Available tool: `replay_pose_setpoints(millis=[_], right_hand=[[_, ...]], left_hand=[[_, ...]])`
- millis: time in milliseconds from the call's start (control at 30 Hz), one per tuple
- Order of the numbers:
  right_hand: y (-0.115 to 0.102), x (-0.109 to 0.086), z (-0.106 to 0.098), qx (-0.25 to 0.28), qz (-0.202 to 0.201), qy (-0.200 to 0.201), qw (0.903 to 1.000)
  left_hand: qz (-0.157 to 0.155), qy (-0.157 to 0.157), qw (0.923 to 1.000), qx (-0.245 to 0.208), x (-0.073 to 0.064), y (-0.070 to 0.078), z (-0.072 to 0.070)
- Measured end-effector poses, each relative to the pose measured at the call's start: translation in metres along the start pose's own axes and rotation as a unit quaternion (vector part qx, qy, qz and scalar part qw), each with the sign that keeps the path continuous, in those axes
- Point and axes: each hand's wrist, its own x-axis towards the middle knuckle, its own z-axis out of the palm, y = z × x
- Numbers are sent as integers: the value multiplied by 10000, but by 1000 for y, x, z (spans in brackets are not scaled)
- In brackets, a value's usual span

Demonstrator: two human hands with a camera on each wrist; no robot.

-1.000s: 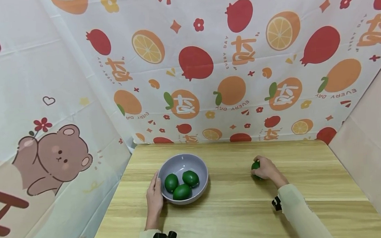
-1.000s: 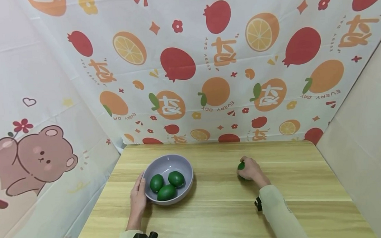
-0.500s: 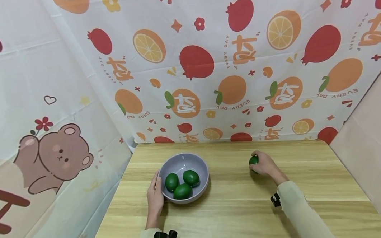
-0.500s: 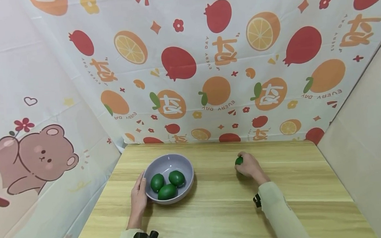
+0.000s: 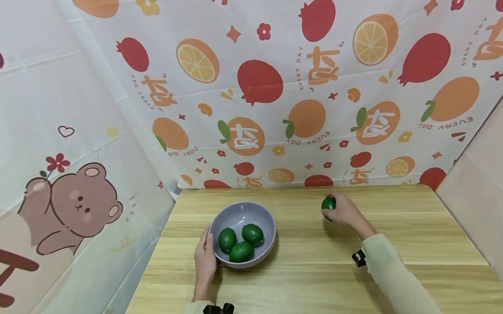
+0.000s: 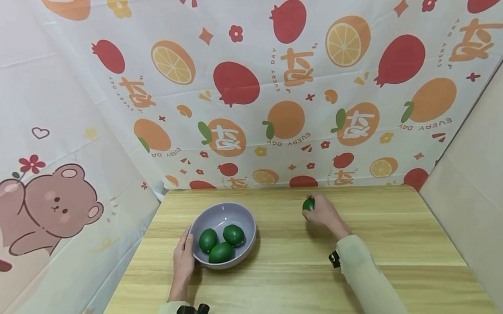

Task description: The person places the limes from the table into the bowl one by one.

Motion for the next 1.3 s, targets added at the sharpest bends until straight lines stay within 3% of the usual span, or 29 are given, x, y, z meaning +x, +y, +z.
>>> replay_pose_setpoints(millis=[367, 533, 767, 1300], right_hand=[[-26, 7, -10, 36, -209, 82, 9997], [-41, 12, -13, 114, -529, 196, 9983], [-60, 16, -10, 27, -847, 289, 9960], [-94, 27, 3, 208, -1112, 196, 9934]], left_hand=[[-41, -53, 10000, -17, 0, 2, 0], [54, 55, 10000, 7, 0, 3, 1], [22, 50, 10000, -27, 0, 2, 1], [-43, -6, 10000, 30, 0, 2, 3]])
